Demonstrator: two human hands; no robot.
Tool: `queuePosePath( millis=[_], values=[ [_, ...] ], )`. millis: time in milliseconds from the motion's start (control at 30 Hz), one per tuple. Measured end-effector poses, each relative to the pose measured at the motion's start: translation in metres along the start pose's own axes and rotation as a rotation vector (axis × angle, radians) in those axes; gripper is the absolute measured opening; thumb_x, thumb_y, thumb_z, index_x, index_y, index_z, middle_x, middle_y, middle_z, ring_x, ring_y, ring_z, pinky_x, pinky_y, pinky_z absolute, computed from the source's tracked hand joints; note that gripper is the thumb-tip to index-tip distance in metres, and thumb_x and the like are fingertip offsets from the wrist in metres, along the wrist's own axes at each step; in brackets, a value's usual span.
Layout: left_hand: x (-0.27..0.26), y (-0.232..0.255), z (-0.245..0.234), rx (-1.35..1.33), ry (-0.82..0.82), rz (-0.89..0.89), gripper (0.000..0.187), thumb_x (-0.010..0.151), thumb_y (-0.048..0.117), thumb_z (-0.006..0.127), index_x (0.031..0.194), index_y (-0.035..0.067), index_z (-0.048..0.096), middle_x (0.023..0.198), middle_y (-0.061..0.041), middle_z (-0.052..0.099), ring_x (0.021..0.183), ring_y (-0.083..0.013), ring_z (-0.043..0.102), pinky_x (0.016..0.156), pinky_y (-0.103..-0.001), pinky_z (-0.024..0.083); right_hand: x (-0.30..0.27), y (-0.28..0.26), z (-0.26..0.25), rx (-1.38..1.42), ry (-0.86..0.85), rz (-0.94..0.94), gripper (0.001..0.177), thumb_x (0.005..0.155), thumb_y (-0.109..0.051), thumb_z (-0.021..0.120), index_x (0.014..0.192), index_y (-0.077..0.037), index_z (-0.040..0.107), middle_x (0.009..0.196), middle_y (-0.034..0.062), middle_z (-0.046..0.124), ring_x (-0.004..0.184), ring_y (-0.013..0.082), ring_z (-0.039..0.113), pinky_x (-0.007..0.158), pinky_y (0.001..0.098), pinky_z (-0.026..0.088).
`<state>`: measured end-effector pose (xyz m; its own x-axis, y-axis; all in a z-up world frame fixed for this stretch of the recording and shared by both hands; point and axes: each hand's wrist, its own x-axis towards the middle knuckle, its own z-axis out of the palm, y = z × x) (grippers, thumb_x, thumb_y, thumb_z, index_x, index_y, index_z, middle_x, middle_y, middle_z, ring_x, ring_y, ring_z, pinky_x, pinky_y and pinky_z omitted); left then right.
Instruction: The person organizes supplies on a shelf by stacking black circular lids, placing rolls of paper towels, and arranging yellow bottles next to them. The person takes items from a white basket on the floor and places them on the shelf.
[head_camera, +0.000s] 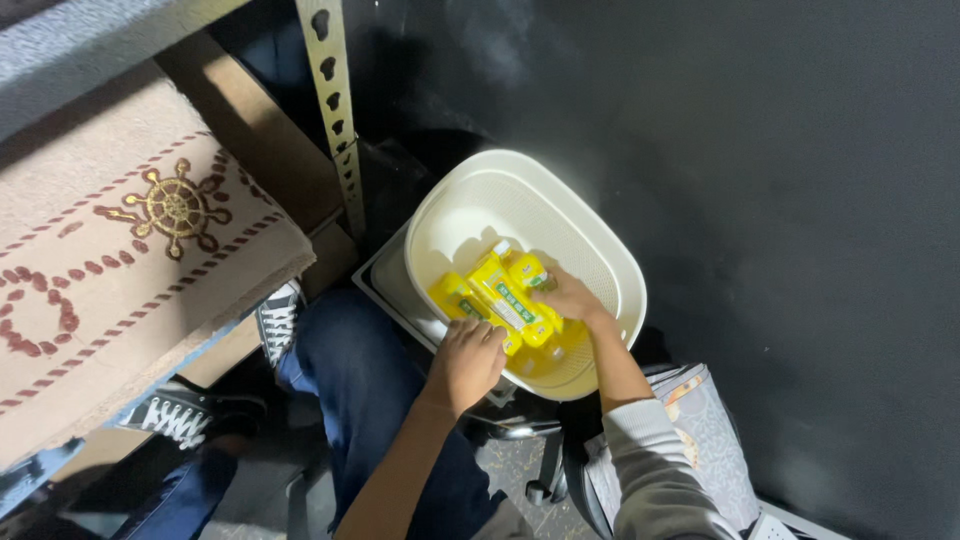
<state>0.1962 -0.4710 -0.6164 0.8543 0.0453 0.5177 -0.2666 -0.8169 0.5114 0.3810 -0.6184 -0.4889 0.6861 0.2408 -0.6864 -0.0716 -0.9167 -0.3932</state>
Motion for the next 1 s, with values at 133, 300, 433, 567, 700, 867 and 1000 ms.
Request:
queuePosePath(
  millis=[133, 300, 433, 567, 700, 867, 1000],
  values=[
    [0.001, 0.004, -0.009, 0.029, 0.003, 0.03, 0.017, 0.089, 0.022, 0.077, 0.106, 0.019, 0.075, 0.088, -0.006, 0.066, 0.093, -0.0313, 0.074, 0.092, -0.049, 0.059, 0.036, 0.029, -0.002, -0.041, 0.036, 0.007, 0.104, 0.092, -0.063, 0.087, 0.178, -0.017, 0.052, 0.168, 0.0238, 0.066, 0.162, 0.046, 0.057, 0.138, 0.055, 0.045],
    [0.019, 0.023, -0.06, -0.204, -0.073, -0.05, 0.024, 0.1, 0.006, 0.072, 0.12, 0.018, 0.078, 0.104, -0.005, 0.072, 0.099, -0.0323, 0.078, 0.096, -0.049, 0.061, 0.023, 0.013, 0.0, -0.113, 0.091, -0.044, 0.098, 0.089, -0.054, 0.09, 0.173, -0.016, 0.057, 0.156, 0.0201, 0.076, 0.153, 0.0433, 0.066, 0.134, 0.0551, 0.052],
    [0.011, 0.038, -0.098, -0.212, 0.018, -0.042, 0.026, 0.101, 0.007, 0.07, 0.123, 0.021, 0.073, 0.105, -0.004, 0.068, 0.096, -0.0342, 0.076, 0.09, -0.048, 0.063, 0.01, 0.014, -0.003, -0.093, 0.187, -0.131, 0.098, 0.085, -0.048, 0.095, 0.17, -0.017, 0.058, 0.154, 0.0222, 0.076, 0.151, 0.0455, 0.067, 0.133, 0.0584, 0.053],
    [-0.002, 0.046, -0.147, -0.29, 0.025, -0.05, 0.024, 0.106, -0.001, 0.068, 0.127, 0.01, 0.07, 0.114, -0.011, 0.072, 0.107, -0.0372, 0.075, 0.098, -0.05, 0.06, -0.034, -0.012, -0.019, -0.03, 0.435, -0.222, 0.084, 0.086, -0.046, 0.093, 0.157, -0.012, 0.065, 0.138, 0.0174, 0.08, 0.123, 0.0358, 0.072, 0.108, 0.0513, 0.055],
    [0.002, 0.048, -0.217, -0.285, 0.03, -0.116, 0.036, 0.11, -0.003, 0.064, 0.145, 0.004, 0.069, 0.134, -0.015, 0.074, 0.122, -0.0361, 0.07, 0.101, -0.051, 0.062, -0.107, -0.078, -0.026, 0.131, 0.646, -0.507, 0.065, 0.084, -0.027, 0.092, 0.144, -0.007, 0.073, 0.122, 0.0077, 0.083, 0.1, 0.0175, 0.075, 0.086, 0.0361, 0.062],
    [0.048, 0.065, -0.34, -0.05, 0.233, -0.061, 0.048, 0.115, 0.005, 0.061, 0.163, 0.0, 0.056, 0.155, -0.022, 0.068, 0.137, -0.0433, 0.068, 0.114, -0.057, 0.058, -0.19, -0.19, -0.014, 0.306, 0.663, -0.987, 0.066, 0.092, -0.018, 0.092, 0.148, -0.002, 0.063, 0.131, 0.0125, 0.08, 0.12, 0.0236, 0.078, 0.099, 0.0386, 0.069],
    [0.089, 0.085, -0.448, 0.049, 0.411, 0.034, 0.062, 0.123, 0.009, 0.062, 0.177, 0.001, 0.032, 0.171, -0.027, 0.053, 0.16, -0.0463, 0.058, 0.13, -0.06, 0.056, -0.252, -0.295, -0.016, 0.501, 0.589, -1.37, 0.07, 0.091, -0.005, 0.088, 0.154, 0.0, 0.055, 0.133, 0.01, 0.069, 0.128, 0.0222, 0.066, 0.111, 0.0373, 0.061]
  ],
)
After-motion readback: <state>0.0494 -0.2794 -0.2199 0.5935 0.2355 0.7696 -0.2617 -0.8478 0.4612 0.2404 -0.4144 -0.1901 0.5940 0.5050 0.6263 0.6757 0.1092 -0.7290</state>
